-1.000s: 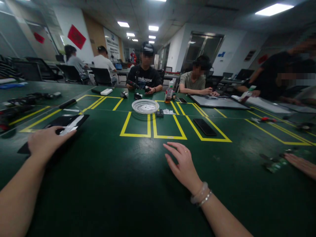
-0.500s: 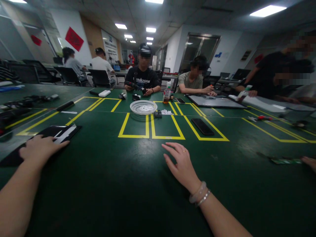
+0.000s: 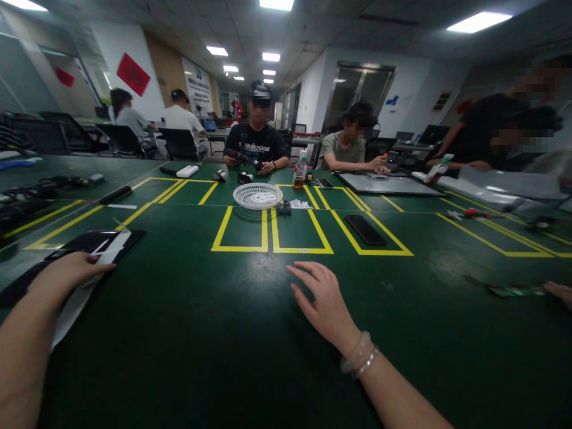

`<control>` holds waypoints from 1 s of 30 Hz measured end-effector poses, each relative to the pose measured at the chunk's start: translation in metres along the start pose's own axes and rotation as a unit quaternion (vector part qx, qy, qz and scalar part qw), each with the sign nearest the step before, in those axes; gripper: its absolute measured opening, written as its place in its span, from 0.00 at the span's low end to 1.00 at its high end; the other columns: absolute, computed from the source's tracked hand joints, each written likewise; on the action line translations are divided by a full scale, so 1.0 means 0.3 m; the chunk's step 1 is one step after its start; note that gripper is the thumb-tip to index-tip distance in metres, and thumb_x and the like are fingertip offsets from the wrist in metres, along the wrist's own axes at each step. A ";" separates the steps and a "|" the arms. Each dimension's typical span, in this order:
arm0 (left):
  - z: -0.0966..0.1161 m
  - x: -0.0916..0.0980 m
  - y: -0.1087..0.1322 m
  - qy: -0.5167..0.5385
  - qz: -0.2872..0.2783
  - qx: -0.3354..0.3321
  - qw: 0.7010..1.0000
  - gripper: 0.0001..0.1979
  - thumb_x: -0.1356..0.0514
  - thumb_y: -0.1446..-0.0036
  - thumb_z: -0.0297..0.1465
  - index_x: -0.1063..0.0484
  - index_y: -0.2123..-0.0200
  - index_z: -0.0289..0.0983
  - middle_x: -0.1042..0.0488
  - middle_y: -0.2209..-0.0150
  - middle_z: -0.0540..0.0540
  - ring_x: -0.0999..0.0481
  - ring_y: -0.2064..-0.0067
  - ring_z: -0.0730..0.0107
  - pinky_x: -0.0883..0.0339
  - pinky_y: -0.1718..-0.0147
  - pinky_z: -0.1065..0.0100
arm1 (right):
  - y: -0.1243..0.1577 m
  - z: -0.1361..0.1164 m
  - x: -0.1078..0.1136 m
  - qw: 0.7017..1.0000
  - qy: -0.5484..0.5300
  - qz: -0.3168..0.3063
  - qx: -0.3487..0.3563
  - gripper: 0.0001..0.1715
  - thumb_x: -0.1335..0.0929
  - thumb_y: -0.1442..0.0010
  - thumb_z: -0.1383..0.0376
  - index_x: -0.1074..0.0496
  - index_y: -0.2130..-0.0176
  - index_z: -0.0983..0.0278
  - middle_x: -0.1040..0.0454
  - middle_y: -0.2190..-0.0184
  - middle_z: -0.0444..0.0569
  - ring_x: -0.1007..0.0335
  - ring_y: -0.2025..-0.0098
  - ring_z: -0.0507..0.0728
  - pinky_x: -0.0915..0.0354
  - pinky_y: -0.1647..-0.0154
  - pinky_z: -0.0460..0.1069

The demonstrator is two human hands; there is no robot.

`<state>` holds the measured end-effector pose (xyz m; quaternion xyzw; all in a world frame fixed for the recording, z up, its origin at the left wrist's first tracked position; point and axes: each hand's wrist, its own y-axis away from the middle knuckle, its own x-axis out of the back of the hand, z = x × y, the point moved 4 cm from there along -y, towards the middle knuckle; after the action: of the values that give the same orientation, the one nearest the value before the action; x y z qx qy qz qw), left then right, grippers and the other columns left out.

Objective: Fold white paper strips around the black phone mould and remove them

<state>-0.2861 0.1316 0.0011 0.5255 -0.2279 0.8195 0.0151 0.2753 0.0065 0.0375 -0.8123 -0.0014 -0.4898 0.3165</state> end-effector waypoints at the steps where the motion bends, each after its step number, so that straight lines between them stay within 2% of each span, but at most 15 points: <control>1: -0.030 0.010 0.005 -0.031 0.042 0.038 0.998 0.26 0.40 0.60 0.52 0.35 0.88 0.35 0.39 0.88 0.45 0.33 0.45 0.34 0.50 0.58 0.46 | -0.001 -0.001 0.001 1.000 -0.001 0.000 0.000 0.21 0.36 0.34 0.66 0.31 0.42 0.57 0.29 0.44 0.52 0.36 0.41 0.62 0.40 0.41 0.63; 3: -0.061 0.025 0.015 -0.076 0.107 0.110 0.985 0.26 0.39 0.68 0.55 0.32 0.86 0.36 0.38 0.88 0.45 0.29 0.50 0.32 0.48 0.62 0.48 | -0.001 -0.004 0.002 1.000 -0.004 0.002 -0.001 0.21 0.36 0.34 0.66 0.31 0.43 0.57 0.28 0.45 0.52 0.36 0.41 0.62 0.40 0.41 0.63; 4: -0.056 0.025 0.016 -0.081 0.117 0.135 0.981 0.27 0.39 0.68 0.56 0.29 0.83 0.36 0.36 0.86 0.45 0.28 0.53 0.32 0.47 0.64 0.49 | -0.001 -0.005 0.003 1.000 -0.004 0.002 -0.001 0.21 0.36 0.34 0.66 0.31 0.43 0.57 0.28 0.45 0.52 0.36 0.41 0.62 0.40 0.41 0.63; 6: 0.002 0.014 0.002 -0.079 0.105 0.170 0.977 0.30 0.41 0.61 0.57 0.24 0.73 0.35 0.30 0.81 0.45 0.26 0.56 0.37 0.44 0.65 0.52 | -0.001 -0.007 0.003 1.000 -0.006 0.002 0.003 0.21 0.36 0.34 0.66 0.31 0.43 0.57 0.29 0.45 0.52 0.36 0.41 0.62 0.40 0.41 0.63; 7: 0.057 0.003 -0.013 -0.077 0.087 0.177 0.977 0.31 0.42 0.56 0.57 0.23 0.67 0.34 0.28 0.77 0.44 0.26 0.58 0.40 0.42 0.66 0.53 | -0.001 -0.009 0.003 1.000 -0.007 0.002 0.007 0.21 0.36 0.34 0.66 0.32 0.42 0.57 0.29 0.44 0.52 0.36 0.41 0.62 0.40 0.41 0.63; 9: 0.212 -0.029 -0.053 -0.068 0.032 0.153 0.985 0.34 0.45 0.49 0.56 0.23 0.56 0.31 0.25 0.67 0.41 0.25 0.60 0.47 0.38 0.66 0.55 | 0.000 -0.016 0.002 1.000 -0.010 0.001 0.020 0.22 0.35 0.35 0.66 0.32 0.42 0.57 0.29 0.44 0.52 0.35 0.41 0.61 0.39 0.41 0.63; 11: 0.409 -0.071 -0.091 -0.047 -0.021 0.075 0.996 0.34 0.45 0.47 0.54 0.25 0.50 0.33 0.26 0.60 0.40 0.26 0.60 0.52 0.34 0.65 0.57 | 0.004 -0.029 -0.002 0.999 -0.013 -0.002 0.041 0.24 0.34 0.36 0.66 0.33 0.42 0.57 0.29 0.44 0.52 0.35 0.41 0.61 0.40 0.41 0.63; 12: 0.506 -0.091 -0.101 -0.029 -0.036 0.040 0.998 0.32 0.46 0.44 0.52 0.26 0.47 0.35 0.27 0.57 0.40 0.26 0.60 0.54 0.32 0.65 0.58 | 0.006 -0.039 -0.006 0.998 -0.016 -0.008 0.055 0.24 0.33 0.37 0.66 0.32 0.42 0.56 0.29 0.44 0.52 0.35 0.41 0.62 0.40 0.40 0.63; 15: 0.764 -0.173 -0.088 0.033 -0.145 -0.073 0.986 0.24 0.47 0.36 0.45 0.30 0.42 0.41 0.31 0.51 0.42 0.26 0.57 0.57 0.29 0.62 0.62 | 0.020 -0.079 -0.027 0.993 -0.034 -0.049 0.098 0.21 0.29 0.41 0.64 0.29 0.48 0.56 0.30 0.41 0.50 0.39 0.37 0.63 0.42 0.38 0.64; 17: 0.881 -0.213 -0.057 0.043 -0.179 -0.127 0.975 0.21 0.47 0.35 0.39 0.30 0.42 0.44 0.33 0.49 0.42 0.27 0.55 0.58 0.29 0.60 0.64 | 0.028 -0.105 -0.044 0.990 -0.041 -0.081 0.109 0.19 0.28 0.43 0.63 0.28 0.51 0.56 0.33 0.38 0.49 0.42 0.35 0.63 0.45 0.36 0.64; 19: 0.958 -0.239 -0.024 0.039 -0.196 -0.166 0.966 0.20 0.47 0.36 0.34 0.31 0.41 0.46 0.33 0.49 0.43 0.26 0.55 0.60 0.29 0.59 0.65 | 0.031 -0.122 -0.055 0.990 -0.037 -0.097 0.097 0.20 0.27 0.42 0.61 0.29 0.50 0.56 0.35 0.36 0.49 0.44 0.33 0.63 0.48 0.34 0.64; 22: 1.026 -0.257 0.012 0.034 -0.213 -0.210 0.954 0.24 0.46 0.38 0.28 0.33 0.40 0.48 0.33 0.49 0.45 0.26 0.55 0.61 0.30 0.59 0.66 | 0.031 -0.132 -0.068 0.989 -0.044 -0.124 0.071 0.24 0.28 0.41 0.62 0.32 0.46 0.56 0.29 0.41 0.49 0.36 0.38 0.62 0.47 0.35 0.64; 25: 1.049 -0.258 0.015 0.019 -0.200 -0.240 0.950 0.25 0.45 0.39 0.26 0.34 0.40 0.48 0.31 0.49 0.44 0.27 0.53 0.59 0.30 0.58 0.65 | 0.030 -0.120 -0.077 0.986 -0.071 -0.142 0.042 0.24 0.29 0.40 0.66 0.31 0.45 0.55 0.21 0.53 0.45 0.25 0.51 0.58 0.37 0.43 0.59; 28: 1.013 -0.241 -0.022 -0.010 -0.127 -0.248 0.960 0.25 0.41 0.38 0.34 0.36 0.37 0.47 0.31 0.45 0.42 0.30 0.46 0.52 0.36 0.45 0.54 | 0.021 -0.074 -0.071 0.986 -0.133 -0.102 -0.019 0.23 0.28 0.40 0.64 0.29 0.45 0.54 0.20 0.55 0.45 0.24 0.56 0.57 0.31 0.52 0.55; 30: 0.933 -0.218 -0.065 -0.037 -0.061 -0.201 0.977 0.33 0.39 0.39 0.44 0.42 0.34 0.43 0.34 0.41 0.39 0.34 0.41 0.47 0.43 0.39 0.48 | 0.009 -0.023 -0.060 0.969 -0.228 -0.056 -0.080 0.22 0.29 0.40 0.61 0.29 0.45 0.55 0.21 0.53 0.47 0.24 0.55 0.57 0.29 0.53 0.54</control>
<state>-0.0125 0.0542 0.0474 0.5546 -0.3557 0.7346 0.1618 0.2611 0.0064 0.0240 -0.9240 -0.0801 -0.3068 0.2138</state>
